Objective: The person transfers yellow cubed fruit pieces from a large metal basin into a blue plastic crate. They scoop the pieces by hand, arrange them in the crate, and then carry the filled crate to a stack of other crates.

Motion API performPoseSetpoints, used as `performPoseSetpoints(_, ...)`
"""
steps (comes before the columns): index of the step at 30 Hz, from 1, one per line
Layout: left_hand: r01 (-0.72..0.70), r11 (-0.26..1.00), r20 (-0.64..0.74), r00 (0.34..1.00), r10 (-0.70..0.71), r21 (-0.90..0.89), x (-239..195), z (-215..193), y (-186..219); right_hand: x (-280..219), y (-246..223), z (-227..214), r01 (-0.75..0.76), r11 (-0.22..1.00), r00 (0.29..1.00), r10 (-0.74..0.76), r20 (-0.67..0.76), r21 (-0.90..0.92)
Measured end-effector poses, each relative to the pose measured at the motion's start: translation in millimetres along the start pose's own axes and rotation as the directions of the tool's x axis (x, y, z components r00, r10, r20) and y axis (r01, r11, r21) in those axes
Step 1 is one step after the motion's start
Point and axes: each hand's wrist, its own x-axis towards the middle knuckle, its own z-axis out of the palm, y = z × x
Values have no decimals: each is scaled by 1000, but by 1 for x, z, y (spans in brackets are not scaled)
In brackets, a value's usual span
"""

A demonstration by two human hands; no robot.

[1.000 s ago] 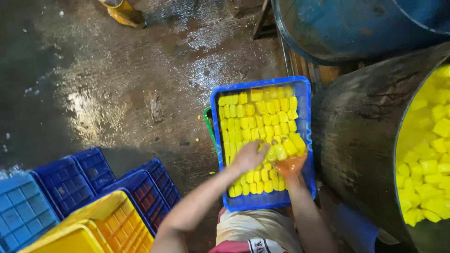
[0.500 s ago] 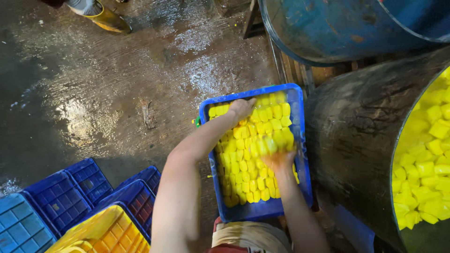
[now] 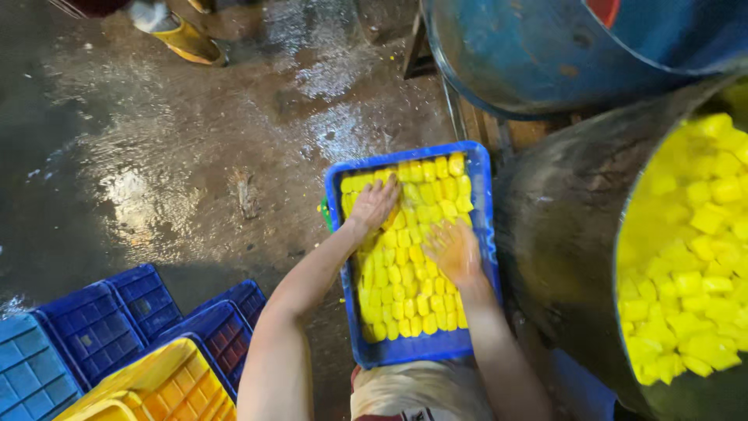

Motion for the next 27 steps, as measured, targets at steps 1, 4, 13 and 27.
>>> performPoseSetpoints(1, -20, 1000, -124, 992, 18, -18, 0, 7, 11, -22, 8, -17, 24, 996, 1000, -24, 6, -84)
performPoseSetpoints(4, -78, 990, -269, 962, 45, -115, 26, 11, 26, -103, 6, -32, 204, 913, 974, -152, 169, -353)
performPoseSetpoints(13, 153, 497, -243, 728, -641, -854, 25, -230, 112, -335, -264, -96, 402, -150, 785, -453, 424, -903)
performPoseSetpoints(27, 13, 992, 397, 916, -62, 126, 273, -174, 398, 10, -279, -308, 133, -774, 858, -224, 463, -619)
